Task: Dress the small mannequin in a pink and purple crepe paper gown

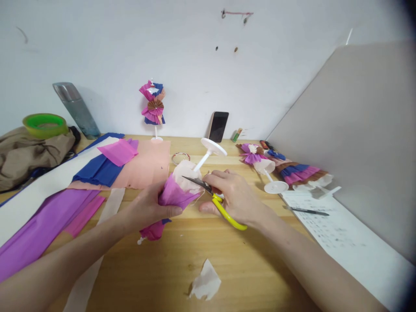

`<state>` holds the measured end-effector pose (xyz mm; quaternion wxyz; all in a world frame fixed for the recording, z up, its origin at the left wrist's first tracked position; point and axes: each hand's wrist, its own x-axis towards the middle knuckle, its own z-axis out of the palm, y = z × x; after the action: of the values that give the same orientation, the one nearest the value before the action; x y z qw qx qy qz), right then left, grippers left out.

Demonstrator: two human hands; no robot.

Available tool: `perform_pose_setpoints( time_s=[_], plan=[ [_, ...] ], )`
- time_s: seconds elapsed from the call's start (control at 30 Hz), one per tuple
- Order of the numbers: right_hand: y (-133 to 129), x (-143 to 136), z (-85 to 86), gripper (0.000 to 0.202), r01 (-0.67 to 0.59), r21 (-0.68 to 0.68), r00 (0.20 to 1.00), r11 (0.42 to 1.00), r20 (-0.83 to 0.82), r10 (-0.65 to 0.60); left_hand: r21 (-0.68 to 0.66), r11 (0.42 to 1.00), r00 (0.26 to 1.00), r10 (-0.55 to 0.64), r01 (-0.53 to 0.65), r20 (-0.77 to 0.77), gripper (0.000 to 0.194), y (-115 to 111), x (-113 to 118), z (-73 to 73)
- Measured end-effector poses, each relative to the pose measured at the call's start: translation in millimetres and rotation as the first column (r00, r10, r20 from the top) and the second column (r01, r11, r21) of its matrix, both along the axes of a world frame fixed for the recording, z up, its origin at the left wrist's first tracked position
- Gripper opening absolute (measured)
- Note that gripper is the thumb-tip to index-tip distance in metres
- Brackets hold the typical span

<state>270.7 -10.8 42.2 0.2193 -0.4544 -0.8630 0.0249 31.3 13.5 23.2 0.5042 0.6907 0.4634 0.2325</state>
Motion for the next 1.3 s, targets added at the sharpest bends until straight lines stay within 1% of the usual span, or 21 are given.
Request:
perform_pose_setpoints(
  time_s=[0.17,0.3,0.43,0.7,0.8,0.87,1.07,1.17,1.3],
  plan=[
    [-1,0,0.3,0.056,0.006,-0.014,1.0,1.0,-0.003,-0.007,-0.006,1.0,1.0,0.003,-0.003,0.025,0.043,0,2,1.3],
    [-1,0,-1.2,0.054,0.012,-0.014,1.0,1.0,-0.021,-0.012,0.009,1.0,1.0,0.004,-0.004,-0.011,0.039,-1,3,5.3],
    [0,0,-2.8,0.054,0.009,-0.007,0.999,1.0,-0.049,-0.009,0.034,0.999,0.998,0.031,-0.029,-0.048,0.036,-1,3,7.8],
    [1,2,-7.5,0.056,0.007,0.02,0.997,1.0,-0.083,-0.005,0.037,0.998,0.997,0.047,-0.045,-0.056,0.036,-1,3,8.6],
    [0,0,-6.3,0.054,0.014,0.023,0.995,1.0,-0.097,-0.012,0.022,0.998,0.998,0.055,-0.054,-0.039,0.036,0,3,7.5],
    [-2,-1,-3.3,0.053,0.014,-0.003,0.993,1.0,-0.114,-0.015,0.025,0.998,0.998,0.05,-0.05,-0.023,0.035,1,3,6.9],
    [-7,-2,9.0,0.053,-0.041,-0.187,0.986,0.981,-0.165,0.01,0.058,0.996,0.998,0.066,-0.066,-0.01,0.032,0,2,9.0],
    [-9,-3,13.4,0.055,-0.077,-0.226,0.982,0.971,-0.187,0.035,0.072,0.994,0.997,0.078,-0.077,-0.018,0.03,0,3,10.7],
    [-11,-3,17.2,0.055,-0.114,-0.267,0.966,0.957,-0.256,0.044,0.078,0.994,0.996,0.081,-0.079,-0.027,0.029,0,4,12.1]
  ],
)
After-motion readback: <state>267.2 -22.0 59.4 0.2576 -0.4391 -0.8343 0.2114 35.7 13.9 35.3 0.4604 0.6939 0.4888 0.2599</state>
